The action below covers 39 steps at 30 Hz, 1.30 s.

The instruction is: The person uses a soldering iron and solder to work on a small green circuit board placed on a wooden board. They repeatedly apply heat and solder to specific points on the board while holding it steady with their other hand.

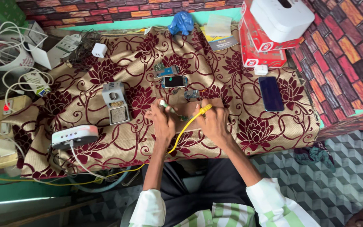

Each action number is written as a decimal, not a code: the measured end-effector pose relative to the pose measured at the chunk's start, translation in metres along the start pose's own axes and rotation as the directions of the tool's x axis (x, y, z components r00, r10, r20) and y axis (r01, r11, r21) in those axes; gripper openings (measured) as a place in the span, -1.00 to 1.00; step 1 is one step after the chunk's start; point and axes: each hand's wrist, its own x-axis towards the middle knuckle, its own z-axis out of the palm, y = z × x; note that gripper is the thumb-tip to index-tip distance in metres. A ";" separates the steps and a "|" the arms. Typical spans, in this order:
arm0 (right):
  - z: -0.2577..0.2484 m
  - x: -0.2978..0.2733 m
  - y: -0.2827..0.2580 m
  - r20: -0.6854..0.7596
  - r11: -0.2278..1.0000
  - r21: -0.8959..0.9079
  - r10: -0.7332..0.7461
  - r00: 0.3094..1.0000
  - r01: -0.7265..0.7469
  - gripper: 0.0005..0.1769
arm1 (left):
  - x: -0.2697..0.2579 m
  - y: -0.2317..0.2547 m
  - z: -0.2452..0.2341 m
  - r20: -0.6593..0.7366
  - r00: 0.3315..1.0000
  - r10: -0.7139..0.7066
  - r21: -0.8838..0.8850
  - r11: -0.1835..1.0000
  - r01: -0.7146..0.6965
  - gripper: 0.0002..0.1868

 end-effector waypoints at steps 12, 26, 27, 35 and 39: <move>-0.010 -0.074 0.025 -0.142 0.907 0.389 0.232 0.962 -0.161 -0.86 | -0.013 -0.024 0.011 -0.167 0.986 0.012 0.162 0.987 0.015 -0.65; -0.016 -0.170 0.049 -0.226 0.815 0.481 0.472 0.852 -0.324 -0.74 | -0.013 -0.032 0.009 0.078 0.987 0.139 0.195 0.969 -0.152 -0.49; -0.016 -0.173 0.049 -0.231 0.806 0.511 0.464 0.855 -0.299 -0.73 | -0.017 -0.037 0.012 0.094 0.984 0.152 0.245 0.954 -0.171 -0.46; -0.022 -0.172 0.046 -0.270 0.749 0.627 0.467 0.842 -0.214 -0.66 | -0.047 -0.040 0.009 0.111 0.962 0.250 0.419 0.866 -0.273 -0.37; -0.024 -0.169 0.049 -0.316 0.743 0.638 0.491 0.812 -0.202 -0.62 | -0.055 -0.011 0.013 0.066 0.969 0.237 0.287 0.926 -0.246 -0.37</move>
